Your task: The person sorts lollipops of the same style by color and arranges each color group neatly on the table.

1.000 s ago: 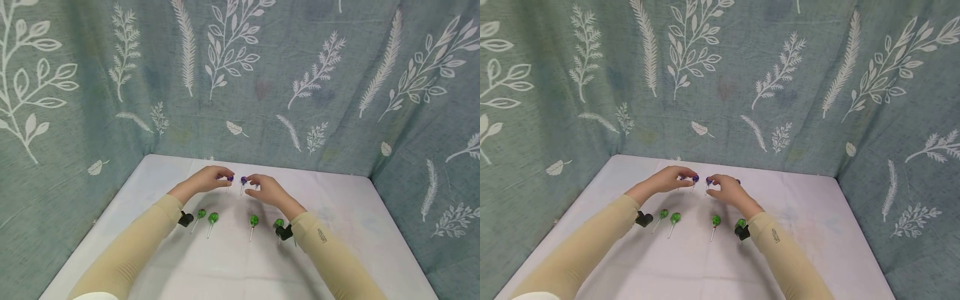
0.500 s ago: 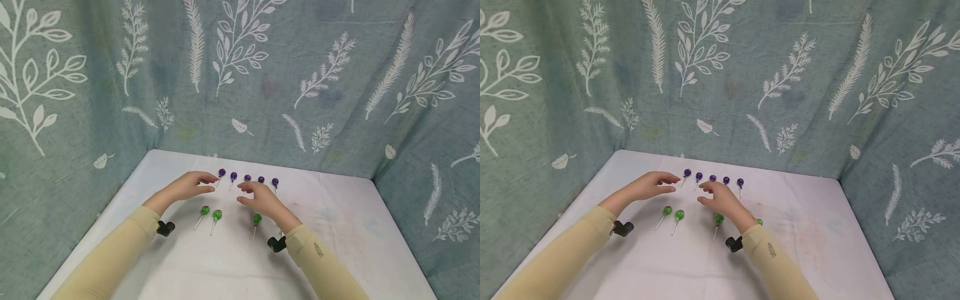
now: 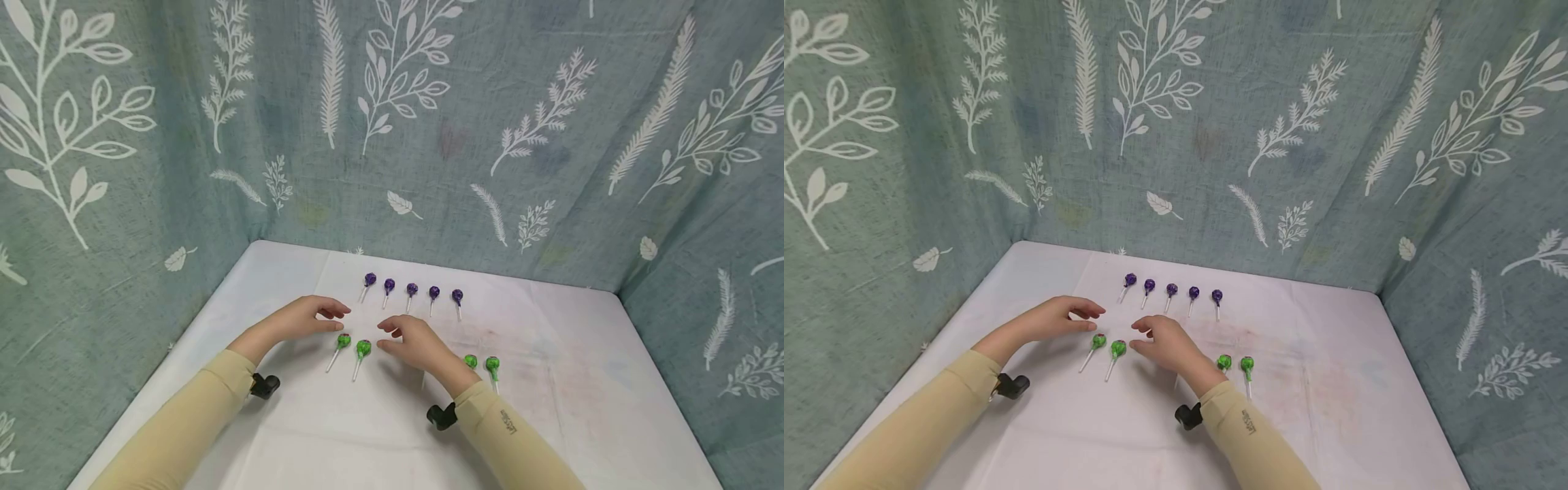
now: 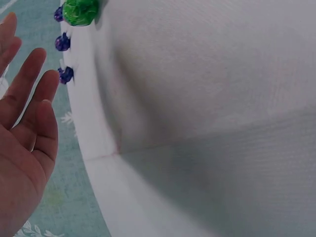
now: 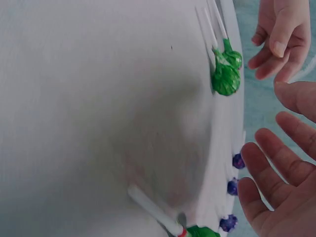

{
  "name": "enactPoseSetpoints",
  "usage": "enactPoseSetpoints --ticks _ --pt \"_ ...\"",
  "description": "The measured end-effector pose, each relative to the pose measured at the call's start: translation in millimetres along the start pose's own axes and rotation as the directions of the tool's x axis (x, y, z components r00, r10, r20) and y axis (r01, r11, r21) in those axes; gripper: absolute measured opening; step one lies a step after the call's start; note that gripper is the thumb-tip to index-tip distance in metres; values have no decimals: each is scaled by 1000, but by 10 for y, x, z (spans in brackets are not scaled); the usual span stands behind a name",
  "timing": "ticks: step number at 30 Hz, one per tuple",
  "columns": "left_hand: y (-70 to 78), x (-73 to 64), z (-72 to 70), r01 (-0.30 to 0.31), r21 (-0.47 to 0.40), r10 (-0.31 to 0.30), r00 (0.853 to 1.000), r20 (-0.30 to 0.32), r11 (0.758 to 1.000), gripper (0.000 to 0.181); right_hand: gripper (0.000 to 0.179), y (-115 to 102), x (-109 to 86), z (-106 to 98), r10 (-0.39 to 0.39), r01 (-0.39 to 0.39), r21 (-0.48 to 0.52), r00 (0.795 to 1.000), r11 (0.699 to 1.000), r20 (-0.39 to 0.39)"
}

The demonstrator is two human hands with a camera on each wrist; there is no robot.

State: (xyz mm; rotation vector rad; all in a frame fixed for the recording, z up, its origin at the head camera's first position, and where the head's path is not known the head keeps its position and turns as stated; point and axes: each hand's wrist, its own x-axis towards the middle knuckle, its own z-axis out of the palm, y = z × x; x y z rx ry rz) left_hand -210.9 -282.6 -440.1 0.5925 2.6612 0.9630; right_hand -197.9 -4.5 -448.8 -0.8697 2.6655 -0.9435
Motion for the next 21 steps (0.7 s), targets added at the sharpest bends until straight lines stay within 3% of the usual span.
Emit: enactPoseSetpoints --ticks 7,14,21 --pt "-73 -15 83 3 12 -3 1000 -3 1000 42 40 -2 29 143 18 -18 5 1000 1000 0" --pt "-83 -20 109 14 -12 -13 999 44 1000 42 39 -21 77 236 38 -38 -2 999 999 16" --pt "-86 -6 201 40 54 -43 997 65 998 41 41 -84 138 342 36 -35 -42 999 999 19"
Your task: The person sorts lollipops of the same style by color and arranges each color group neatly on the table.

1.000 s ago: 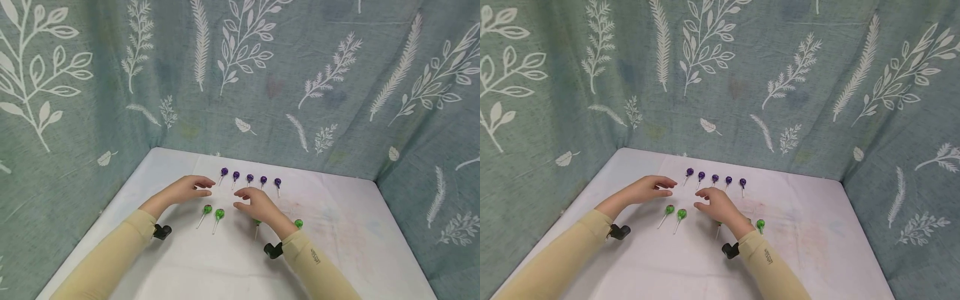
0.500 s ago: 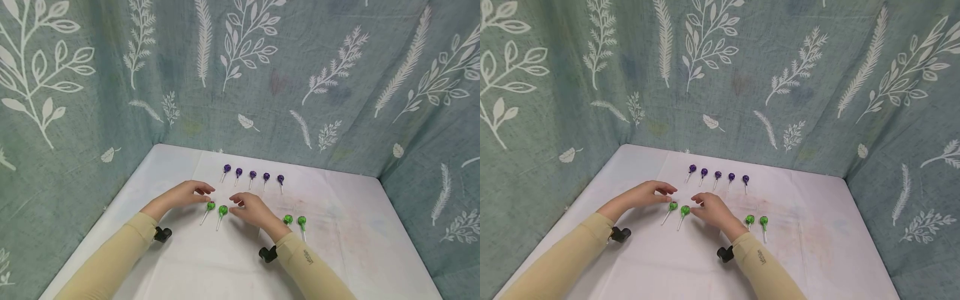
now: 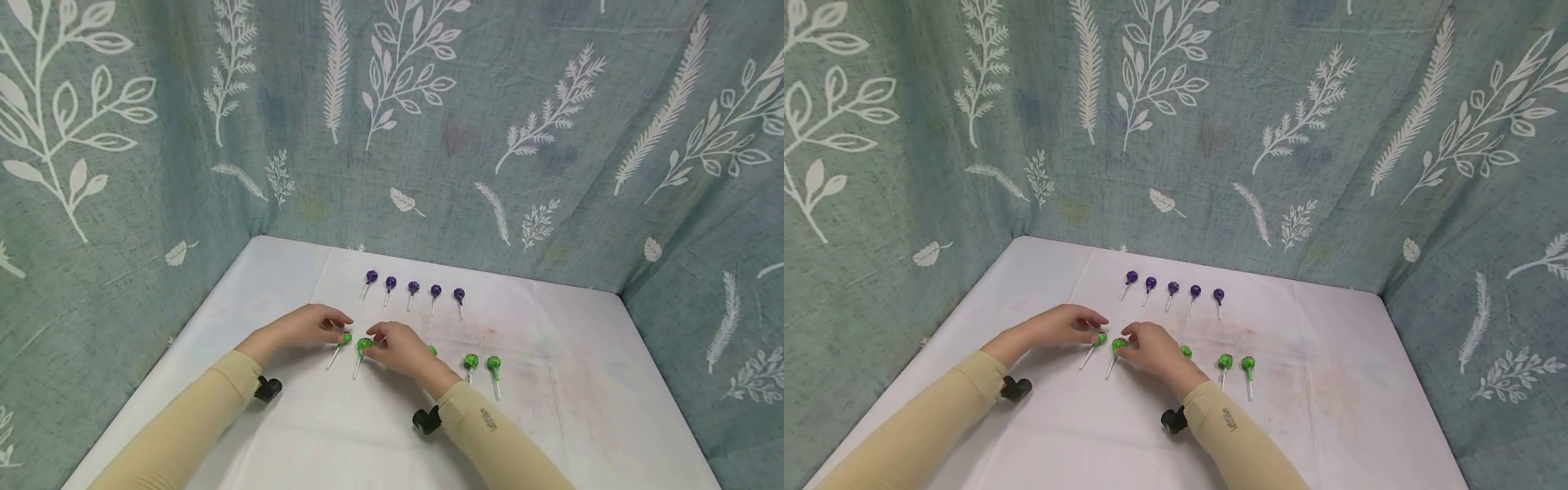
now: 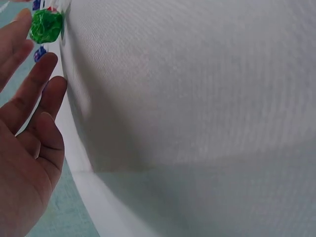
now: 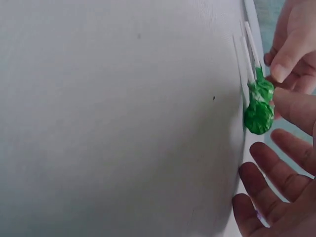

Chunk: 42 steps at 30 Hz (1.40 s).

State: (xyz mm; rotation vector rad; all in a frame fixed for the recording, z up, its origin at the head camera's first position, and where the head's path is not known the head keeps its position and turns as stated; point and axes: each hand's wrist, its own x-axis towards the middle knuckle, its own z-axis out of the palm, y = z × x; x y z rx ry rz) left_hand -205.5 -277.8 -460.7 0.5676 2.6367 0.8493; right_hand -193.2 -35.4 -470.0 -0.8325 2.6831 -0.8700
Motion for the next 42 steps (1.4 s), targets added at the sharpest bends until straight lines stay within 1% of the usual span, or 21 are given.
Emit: enactPoseSetpoints --ticks 5,8,11,17,21,25,29,33,38,42 --pt "41 33 56 -11 35 12 1000 -13 999 36 35 -18 13 39 -1 1 -35 1000 999 -13" --pt "48 48 90 -23 68 24 999 -24 997 30 30 -11 8 61 -7 6 -72 1000 997 -18" --pt "51 66 111 -34 89 37 999 -32 995 24 27 2 4 71 -15 13 -88 1000 996 -26" --pt "56 102 108 -55 94 57 998 -20 994 18 25 8 4 58 -18 15 -94 999 995 -35" --pt "65 132 73 -40 87 41 999 -11 995 17 24 7 7 42 -14 11 -100 999 995 -31" --pt "84 187 7 -21 84 22 1000 -21 996 16 24 11 15 33 -13 8 -118 999 993 -36" --pt "78 266 -65 -7 95 10 999 -34 995 17 24 22 30 33 -14 9 -123 999 992 -36" --pt "34 352 -111 0 97 5 999 -47 995 20 23 15 31 43 -13 9 -119 999 993 -32" --pt "31 451 -152 17 96 -10 998 -66 995 26 24 9 18 39 -19 15 -112 999 994 -39" --pt "37 531 -159 45 102 -36 996 -86 994 25 23 18 21 32 -19 14 -109 999 994 -49"
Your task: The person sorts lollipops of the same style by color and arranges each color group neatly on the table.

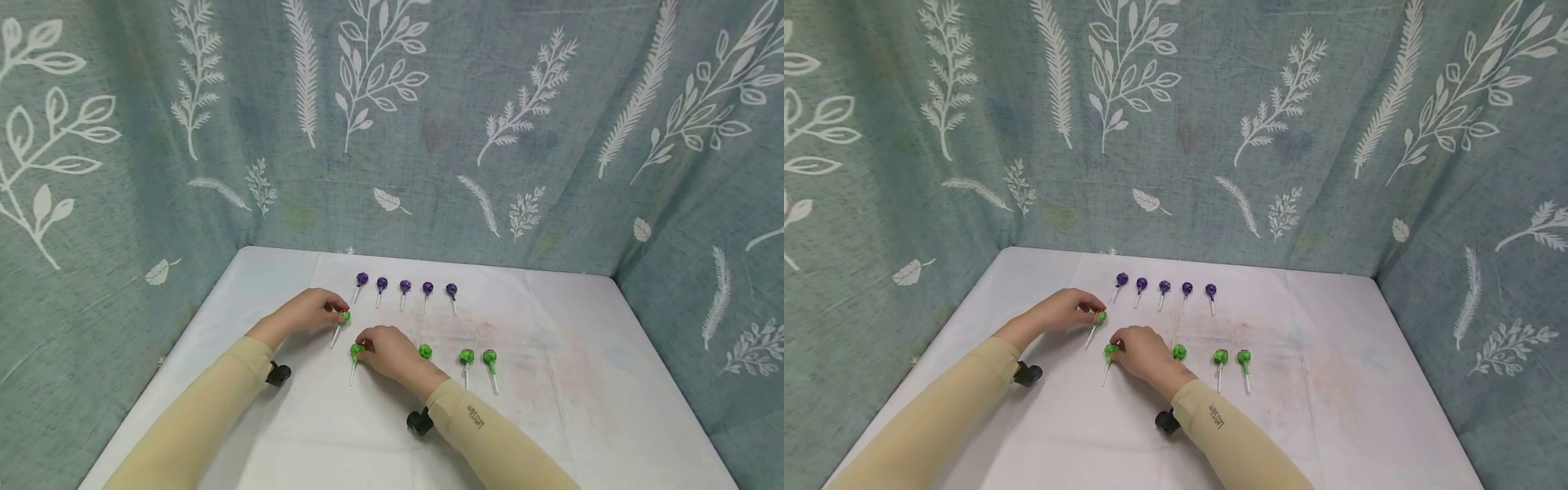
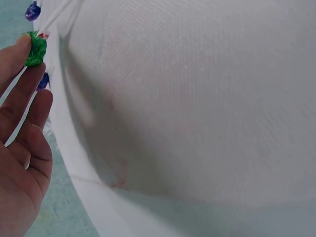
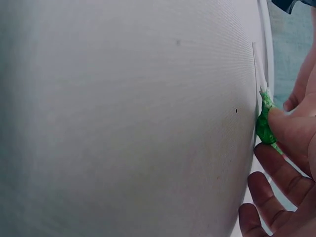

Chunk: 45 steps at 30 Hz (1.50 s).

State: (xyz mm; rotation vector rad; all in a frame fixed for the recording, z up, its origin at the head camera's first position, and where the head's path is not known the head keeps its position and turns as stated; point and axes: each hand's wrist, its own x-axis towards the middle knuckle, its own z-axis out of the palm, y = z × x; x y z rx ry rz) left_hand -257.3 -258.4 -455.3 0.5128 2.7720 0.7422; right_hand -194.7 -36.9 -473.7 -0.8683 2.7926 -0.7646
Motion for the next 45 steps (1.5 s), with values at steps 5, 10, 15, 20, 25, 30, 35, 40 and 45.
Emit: enactPoseSetpoints --ticks 5,10,15,20,25,30,35,40,45 --pt "-56 56 41 25 3 -25 1000 -19 1000 24 24 -22 7 32 1 -1 -5 1000 1000 6" --pt "-84 65 57 49 -5 -49 999 -21 999 25 24 -44 14 54 -11 11 -13 1000 1000 -1" --pt "-88 68 52 67 -3 -67 998 -15 998 27 25 -54 28 53 -5 5 -19 1000 1000 13" --pt "-98 74 52 89 -12 -89 996 -11 996 26 28 -62 54 45 -20 21 -52 999 998 33" --pt "-109 87 66 106 -28 -107 994 -16 994 24 26 -70 75 19 -37 41 -83 998 996 53" --pt "-108 104 72 99 -36 -100 995 -22 994 26 27 -75 89 -19 -43 49 -106 997 993 60" --pt "-101 118 74 94 -36 -94 995 -26 995 26 26 -74 118 -49 -54 60 -112 997 992 56" --pt "-91 130 81 96 -37 -97 995 -26 995 25 27 -74 156 -90 -52 58 -115 997 992 52" --pt "-82 139 97 86 -45 -87 996 -27 995 24 27 -79 184 -157 -25 30 -104 999 994 48"
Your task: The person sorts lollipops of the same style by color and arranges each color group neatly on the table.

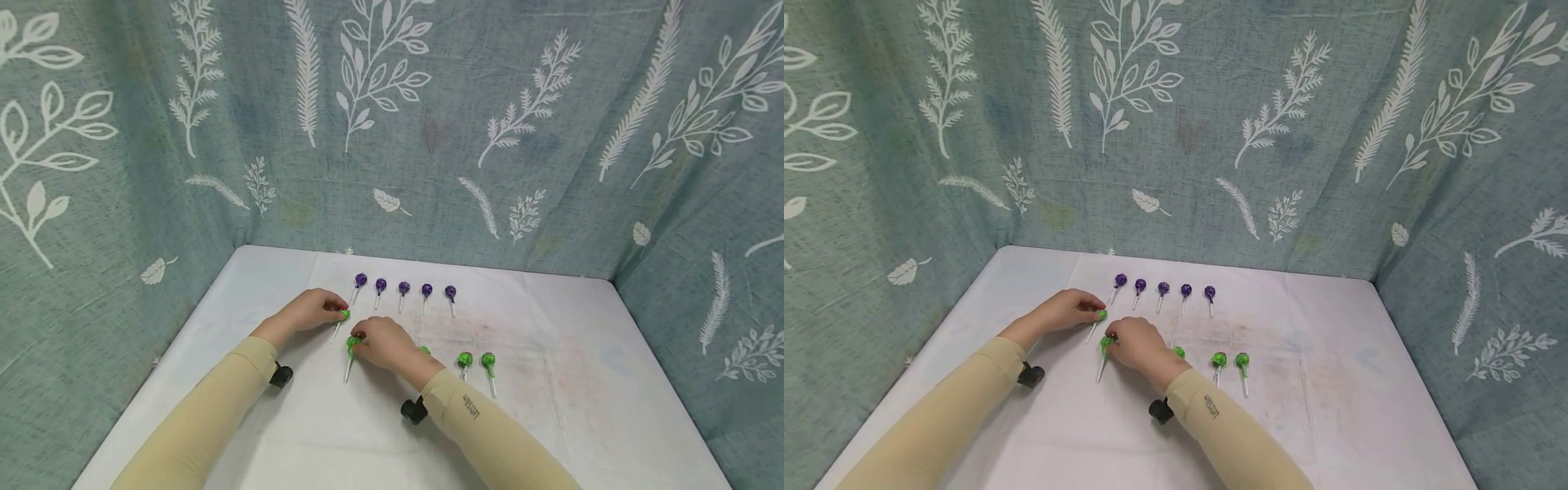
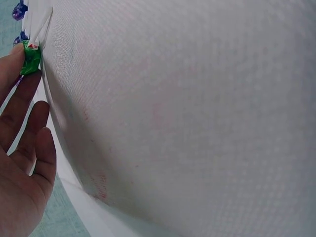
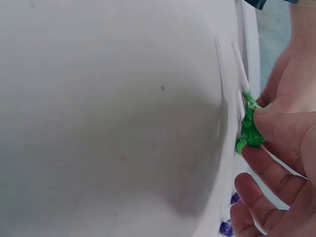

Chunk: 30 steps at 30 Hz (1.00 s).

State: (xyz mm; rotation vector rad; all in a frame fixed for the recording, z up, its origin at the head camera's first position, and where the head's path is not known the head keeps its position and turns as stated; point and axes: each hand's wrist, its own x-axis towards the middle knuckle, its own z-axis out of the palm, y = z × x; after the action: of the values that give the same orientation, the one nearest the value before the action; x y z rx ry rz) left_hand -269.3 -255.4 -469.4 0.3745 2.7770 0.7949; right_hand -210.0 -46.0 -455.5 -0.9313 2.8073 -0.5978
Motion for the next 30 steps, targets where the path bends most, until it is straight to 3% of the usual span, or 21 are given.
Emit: enactPoseSetpoints --ticks 8,17,30 --pt "4 0 3 -2 -2 2 1000 -5 1000 23 28 66 94 -108 26 -26 6 1000 1000 -18" --pt "-24 13 25 -1 -1 1 1000 -17 1000 22 28 241 215 -164 106 -107 -5 994 994 -40" --pt "-50 -4 37 4 -10 -4 1000 -27 1000 24 30 371 290 -159 153 -153 -42 988 987 -15"
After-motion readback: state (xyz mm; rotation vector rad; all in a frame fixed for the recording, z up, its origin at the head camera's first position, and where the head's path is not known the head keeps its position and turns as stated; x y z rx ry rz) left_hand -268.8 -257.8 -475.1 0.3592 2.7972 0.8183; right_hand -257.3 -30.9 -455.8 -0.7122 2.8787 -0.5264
